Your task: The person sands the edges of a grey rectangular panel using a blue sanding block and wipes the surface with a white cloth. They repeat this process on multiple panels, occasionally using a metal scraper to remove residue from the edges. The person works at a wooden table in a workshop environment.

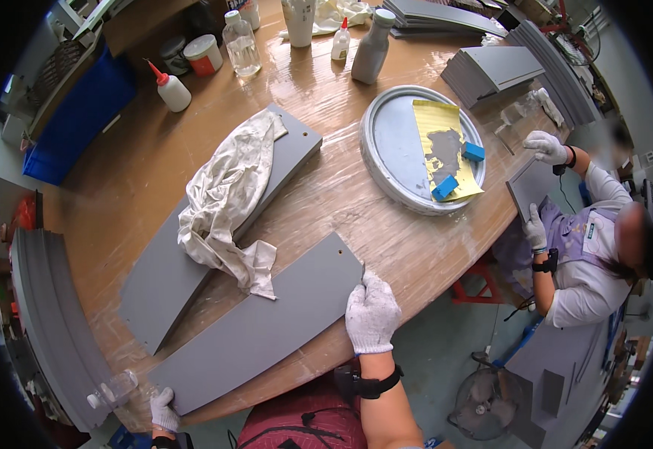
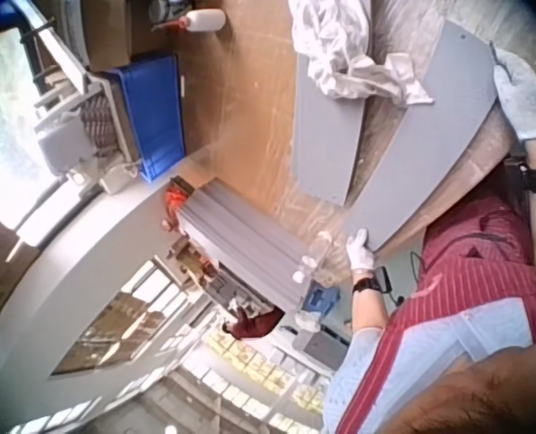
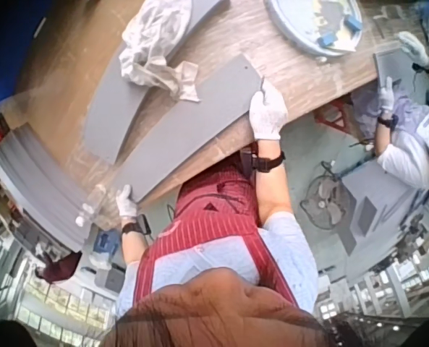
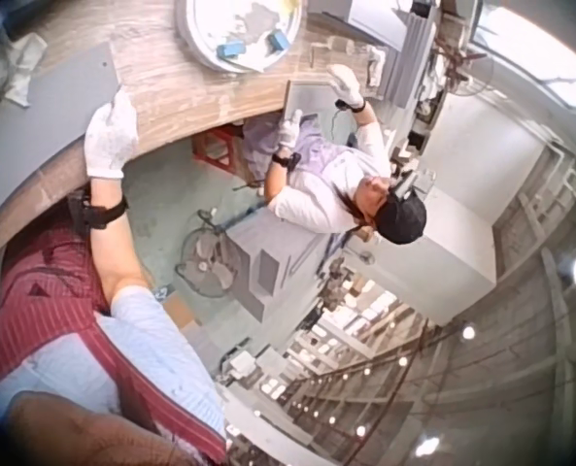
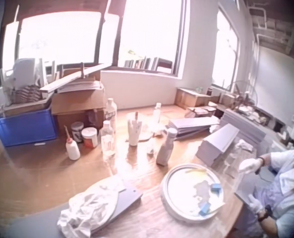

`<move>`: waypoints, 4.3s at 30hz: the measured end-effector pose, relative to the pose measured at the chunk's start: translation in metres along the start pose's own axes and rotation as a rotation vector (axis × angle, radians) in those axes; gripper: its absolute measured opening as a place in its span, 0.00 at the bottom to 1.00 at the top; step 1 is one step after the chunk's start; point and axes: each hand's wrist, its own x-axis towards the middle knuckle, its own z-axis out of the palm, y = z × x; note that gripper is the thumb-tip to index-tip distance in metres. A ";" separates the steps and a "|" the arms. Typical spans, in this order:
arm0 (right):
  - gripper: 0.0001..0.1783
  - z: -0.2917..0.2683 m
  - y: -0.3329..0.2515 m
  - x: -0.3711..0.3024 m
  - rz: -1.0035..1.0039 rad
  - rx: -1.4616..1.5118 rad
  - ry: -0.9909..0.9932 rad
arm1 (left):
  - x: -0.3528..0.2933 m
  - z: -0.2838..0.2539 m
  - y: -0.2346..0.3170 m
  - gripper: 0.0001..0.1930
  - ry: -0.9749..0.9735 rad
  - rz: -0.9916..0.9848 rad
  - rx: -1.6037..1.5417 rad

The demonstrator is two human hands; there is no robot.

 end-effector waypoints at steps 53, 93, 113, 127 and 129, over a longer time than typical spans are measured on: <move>0.19 0.013 -0.043 -0.010 -0.403 0.119 -0.309 | -0.013 0.019 0.018 0.14 0.054 -0.045 0.004; 0.15 0.031 -0.280 -0.270 -0.665 0.415 -0.630 | 0.000 -0.035 -0.022 0.57 -0.765 -0.303 -1.036; 0.16 0.047 -0.295 -0.261 -0.773 0.245 -0.835 | -0.018 -0.009 0.005 0.52 -0.411 -0.249 -0.717; 0.16 0.020 -0.132 -0.104 -0.513 0.082 -0.362 | -0.020 0.026 0.014 0.17 -0.220 -0.157 -0.537; 0.12 0.011 -0.085 -0.052 -0.337 0.067 -0.228 | -0.014 0.019 0.003 0.19 -0.196 -0.146 -0.478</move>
